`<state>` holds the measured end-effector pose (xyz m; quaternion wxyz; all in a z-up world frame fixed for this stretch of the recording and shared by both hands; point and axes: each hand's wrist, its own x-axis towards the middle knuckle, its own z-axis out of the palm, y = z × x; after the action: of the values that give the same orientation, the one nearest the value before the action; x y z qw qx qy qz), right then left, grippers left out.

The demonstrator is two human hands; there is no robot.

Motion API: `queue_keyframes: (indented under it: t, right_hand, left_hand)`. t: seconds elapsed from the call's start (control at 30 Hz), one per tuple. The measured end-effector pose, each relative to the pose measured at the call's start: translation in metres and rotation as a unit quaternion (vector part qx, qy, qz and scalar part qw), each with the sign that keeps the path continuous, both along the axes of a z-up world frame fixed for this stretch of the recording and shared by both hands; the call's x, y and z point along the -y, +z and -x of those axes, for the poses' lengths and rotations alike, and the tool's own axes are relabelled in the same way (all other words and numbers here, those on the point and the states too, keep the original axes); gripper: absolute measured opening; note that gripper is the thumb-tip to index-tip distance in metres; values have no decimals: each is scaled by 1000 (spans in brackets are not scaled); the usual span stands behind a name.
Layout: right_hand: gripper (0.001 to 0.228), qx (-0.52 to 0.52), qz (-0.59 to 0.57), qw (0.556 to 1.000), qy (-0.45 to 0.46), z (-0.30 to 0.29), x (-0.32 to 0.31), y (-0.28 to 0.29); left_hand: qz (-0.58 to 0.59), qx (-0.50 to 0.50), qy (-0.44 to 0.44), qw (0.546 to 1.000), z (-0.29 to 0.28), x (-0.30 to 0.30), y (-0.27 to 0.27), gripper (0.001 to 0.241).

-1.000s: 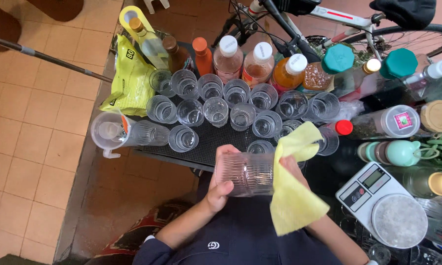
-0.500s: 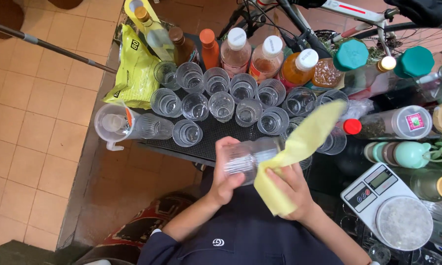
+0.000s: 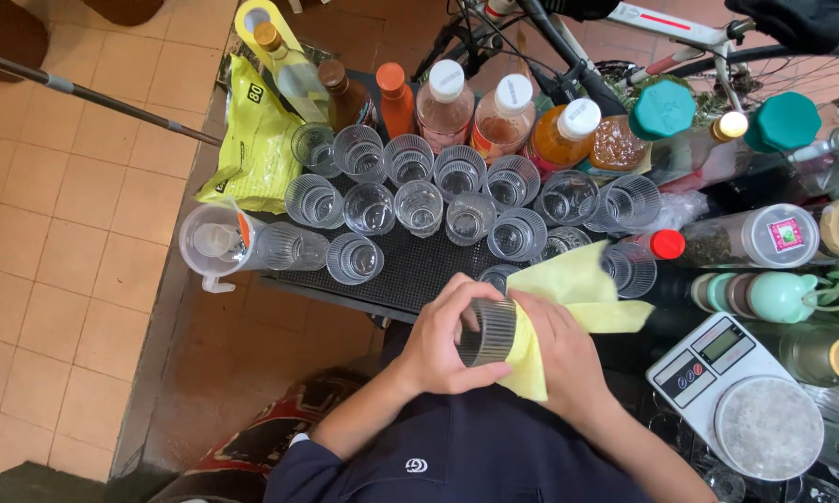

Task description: The person is wiping and cleaning a ribbed glass with a yellow cloth at a coffee shop counter.

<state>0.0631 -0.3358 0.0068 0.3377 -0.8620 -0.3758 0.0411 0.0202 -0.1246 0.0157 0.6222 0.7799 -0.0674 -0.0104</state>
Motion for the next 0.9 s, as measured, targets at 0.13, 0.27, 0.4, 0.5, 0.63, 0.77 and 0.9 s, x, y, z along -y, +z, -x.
queue_keyframes:
  t: [0.13, 0.27, 0.4, 0.5, 0.63, 0.77, 0.9]
  right_hand:
    - [88, -104, -45, 993, 13, -9, 10, -23]
    - [78, -329, -91, 932, 122, -11, 20, -49]
    - [55, -658, -215, 717, 82, 0, 43, -96]
    - [39, -761, -119, 625, -128, 5, 37, -62]
    - [34, -685, -79, 724, -17, -4, 30, -47]
    - [50, -475, -77, 871, 101, -3, 19, -20]
    - [67, -352, -73, 933, -29, 10, 16, -26]
  left_hand:
    - [-44, 101, -39, 993, -7, -11, 0, 71]
    - [-58, 169, -190, 965, -15, -20, 4, 77]
    - [-20, 179, -276, 944, -24, -21, 17, 78]
    - [-2, 186, -284, 941, -26, -21, 19, 77]
    - [3, 173, -275, 946, -28, -21, 17, 77]
    - [0, 148, -233, 961, -26, -19, 14, 76]
    - [-12, 158, -144, 977, -24, -12, 4, 71]
